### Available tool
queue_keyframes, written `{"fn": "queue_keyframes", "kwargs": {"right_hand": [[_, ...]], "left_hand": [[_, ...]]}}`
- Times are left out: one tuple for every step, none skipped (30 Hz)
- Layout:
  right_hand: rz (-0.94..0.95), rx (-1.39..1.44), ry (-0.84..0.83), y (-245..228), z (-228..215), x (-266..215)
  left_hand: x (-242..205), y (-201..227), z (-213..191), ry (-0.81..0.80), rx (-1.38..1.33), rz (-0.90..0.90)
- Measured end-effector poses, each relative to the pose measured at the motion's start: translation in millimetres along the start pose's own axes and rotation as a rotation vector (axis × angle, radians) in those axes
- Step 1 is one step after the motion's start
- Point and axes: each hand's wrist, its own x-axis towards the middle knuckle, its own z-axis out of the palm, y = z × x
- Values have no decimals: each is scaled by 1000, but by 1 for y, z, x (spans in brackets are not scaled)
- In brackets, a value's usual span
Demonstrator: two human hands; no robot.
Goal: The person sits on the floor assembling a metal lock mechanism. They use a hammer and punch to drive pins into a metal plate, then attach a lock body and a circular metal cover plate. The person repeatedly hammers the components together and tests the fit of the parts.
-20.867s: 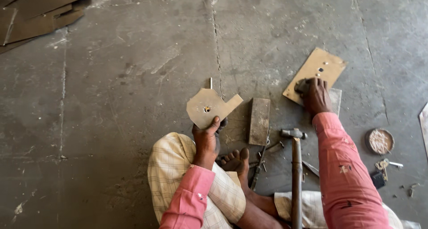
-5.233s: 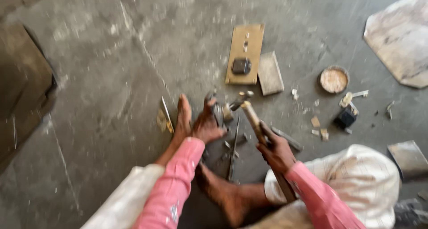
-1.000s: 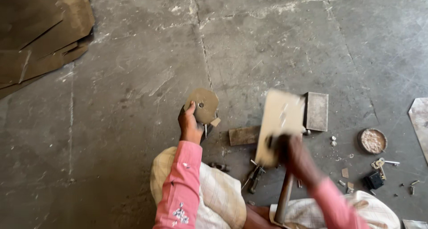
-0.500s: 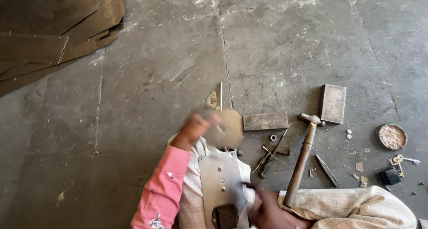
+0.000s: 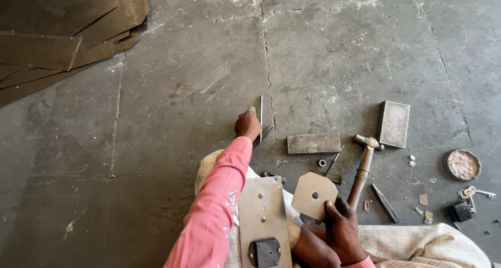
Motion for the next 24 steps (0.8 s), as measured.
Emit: {"fn": "queue_keyframes", "kwargs": {"right_hand": [[-13,-11,-2,1,-2,3],[-23,-18,0,4,-4,3],[-32,-25,3,6,-5,2],[-24,-25,14,8,-7,1],[-15,-24,26,8,-8,-2],[-14,-20,27,7,-6,3],[-27,-32,32,5,-4,7],[-28,-44,42,6,-4,4],[-30,-55,52,6,-4,2],[-31,-51,51,4,-6,1],[-33,-46,50,2,-8,0],[-40,-39,49,0,-8,1],[-41,-38,43,-1,-7,0],[-46,-37,35,-2,-6,1],[-51,-35,27,-2,-5,1],[-58,-33,17,-1,-3,1],[-64,-31,6,0,-2,0],[-72,-30,-3,1,-1,-1],[-74,-25,-16,2,0,-2],[-78,-22,-28,1,0,-2],[-82,-19,-41,1,0,-3],[-87,-21,-50,2,1,-6],[-91,-23,-59,3,2,-9],[-98,-23,-66,3,2,-11]], "left_hand": [[0,1,5,20,-20,40],[-3,0,10,35,-34,81],[-6,1,11,36,-37,80],[-9,1,10,35,-42,74],[-14,2,5,34,-46,69],[-14,4,-6,60,-50,139],[-17,7,-19,87,-53,209],[-27,5,-30,102,-51,274],[-40,2,-42,70,-94,351],[-57,-3,-53,35,-138,426],[-77,-7,-65,0,-182,501],[-97,-12,-78,-39,-201,585],[-125,-22,-90,-79,-222,668],[-154,-32,-101,-117,-243,754],[-181,-39,-109,-155,-265,839],[-206,-41,-113,-237,-172,737],[-230,-43,-114,-315,-78,634],[-254,-46,-115,-142,91,842],[-272,-49,-115,36,263,1043],[-283,-50,-114,-10,269,1067],[-293,-51,-112,-56,275,1092],[-300,-53,-110,-103,280,1115],[-302,-55,-110,-98,217,1090],[-301,-57,-109,-94,155,1067]]}}
